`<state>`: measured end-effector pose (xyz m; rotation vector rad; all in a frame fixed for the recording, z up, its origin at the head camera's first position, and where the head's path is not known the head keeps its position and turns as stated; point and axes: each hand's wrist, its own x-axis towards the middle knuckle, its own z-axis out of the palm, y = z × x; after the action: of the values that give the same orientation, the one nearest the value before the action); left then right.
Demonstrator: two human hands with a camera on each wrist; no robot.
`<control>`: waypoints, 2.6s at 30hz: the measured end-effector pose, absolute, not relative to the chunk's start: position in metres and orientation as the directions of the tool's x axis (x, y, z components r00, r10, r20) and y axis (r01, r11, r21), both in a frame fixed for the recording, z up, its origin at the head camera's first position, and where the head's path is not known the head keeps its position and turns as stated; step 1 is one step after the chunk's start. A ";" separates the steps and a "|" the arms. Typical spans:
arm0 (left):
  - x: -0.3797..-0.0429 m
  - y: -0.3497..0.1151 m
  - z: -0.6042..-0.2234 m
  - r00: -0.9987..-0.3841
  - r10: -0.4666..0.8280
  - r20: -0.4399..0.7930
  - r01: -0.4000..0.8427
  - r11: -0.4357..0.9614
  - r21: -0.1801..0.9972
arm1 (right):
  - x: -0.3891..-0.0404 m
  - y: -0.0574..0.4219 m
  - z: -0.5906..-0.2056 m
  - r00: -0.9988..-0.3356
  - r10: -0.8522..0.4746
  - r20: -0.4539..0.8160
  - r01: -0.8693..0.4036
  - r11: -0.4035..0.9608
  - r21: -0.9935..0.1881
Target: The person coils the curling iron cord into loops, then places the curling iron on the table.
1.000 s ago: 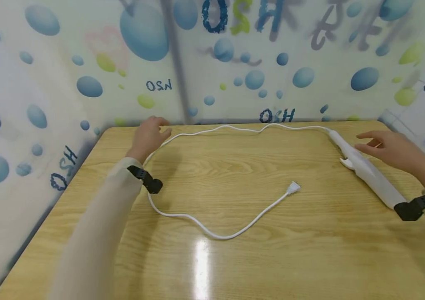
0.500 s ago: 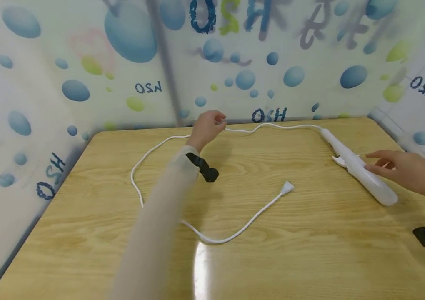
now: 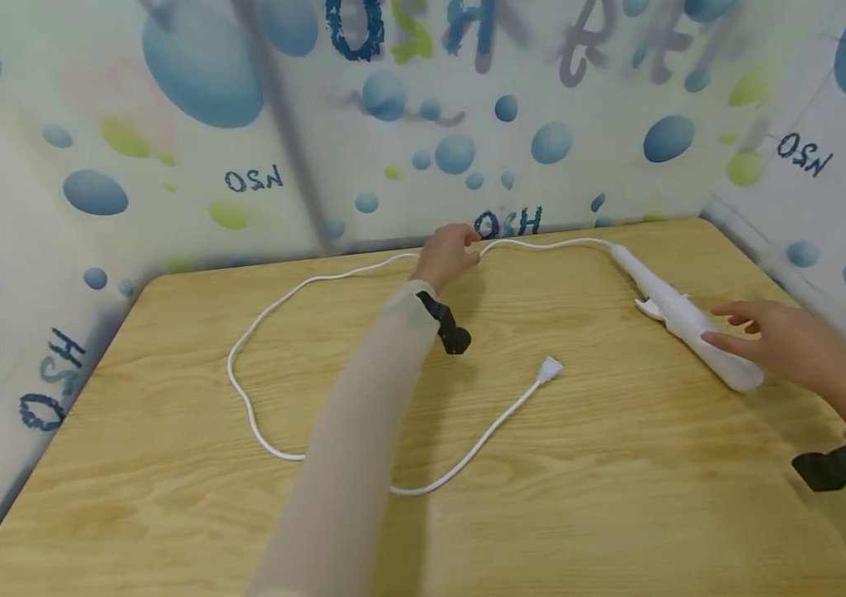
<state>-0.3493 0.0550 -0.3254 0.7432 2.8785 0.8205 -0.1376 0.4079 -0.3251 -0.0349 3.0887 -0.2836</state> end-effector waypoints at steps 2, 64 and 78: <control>-0.352 0.059 -0.327 -0.880 0.470 0.059 0.437 0.756 0.488 | -0.139 0.410 -0.327 -0.999 -0.014 -0.044 -0.004 0.980 -0.198; -0.314 0.004 -0.282 -0.886 0.463 0.002 0.177 0.335 0.925 | -0.182 0.374 -0.255 -0.949 0.221 0.224 0.052 0.813 -0.579; -0.285 -0.007 -0.281 -0.663 0.749 -0.010 0.272 0.253 0.928 | -0.190 0.353 -0.218 -0.956 0.061 0.286 -0.135 0.775 -0.617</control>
<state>-0.2848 -0.0074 -0.2812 0.9268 2.0759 1.3987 -0.1901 0.3526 -0.2177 -0.0691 3.2322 -1.1619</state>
